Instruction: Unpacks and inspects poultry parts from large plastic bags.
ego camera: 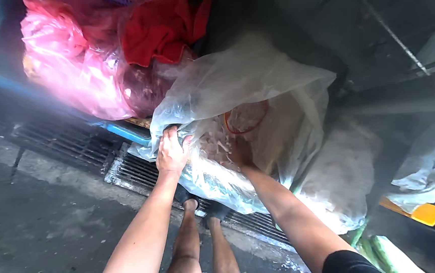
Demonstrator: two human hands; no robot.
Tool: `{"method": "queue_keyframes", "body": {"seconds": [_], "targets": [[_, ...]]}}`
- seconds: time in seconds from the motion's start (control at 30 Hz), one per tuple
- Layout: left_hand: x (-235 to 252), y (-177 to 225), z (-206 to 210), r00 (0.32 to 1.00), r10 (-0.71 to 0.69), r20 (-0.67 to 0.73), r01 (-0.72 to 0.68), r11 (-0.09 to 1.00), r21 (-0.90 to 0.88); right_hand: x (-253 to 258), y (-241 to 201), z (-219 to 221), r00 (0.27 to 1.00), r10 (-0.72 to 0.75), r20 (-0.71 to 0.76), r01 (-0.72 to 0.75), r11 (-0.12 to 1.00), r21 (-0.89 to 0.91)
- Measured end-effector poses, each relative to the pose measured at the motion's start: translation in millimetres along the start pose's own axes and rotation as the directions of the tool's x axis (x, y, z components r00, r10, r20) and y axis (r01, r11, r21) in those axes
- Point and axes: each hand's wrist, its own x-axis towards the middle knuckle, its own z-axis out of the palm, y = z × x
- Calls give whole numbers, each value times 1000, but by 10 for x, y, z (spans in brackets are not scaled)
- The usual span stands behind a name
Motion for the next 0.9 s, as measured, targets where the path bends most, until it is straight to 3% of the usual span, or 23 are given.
{"method": "queue_keyframes", "body": {"seconds": [0.07,0.1,0.17,0.23,0.3,0.53,0.7,0.8,0.9], "targets": [[-3,-12,4,1000,2,-6,-2,1000,2,-16,-118,48,993,-98,66,97,995,28],[-2,-13,7,1000,3,-5,-3,1000,4,-23,-178,67,992,-79,99,72,995,73],[5,-12,21,1000,8,-11,-8,1000,6,-21,-273,76,992,43,115,-67,974,218],[5,-31,24,1000,13,-12,-13,1000,8,0,-367,112,978,187,90,-207,868,452],[-3,-44,25,1000,12,2,-12,1000,13,20,-486,164,952,287,107,-296,767,569],[3,-38,31,1000,19,-8,-19,1000,19,197,-892,150,905,415,96,-413,798,439],[-15,-30,27,1000,24,-19,-23,1000,14,234,-979,29,865,483,136,-490,756,433],[-7,-7,10,1000,14,-12,-14,1000,16,243,-827,46,902,411,133,-420,761,495],[-22,-21,-1,1000,20,-16,-20,1000,19,167,-541,1,955,222,197,-294,797,528]]}}
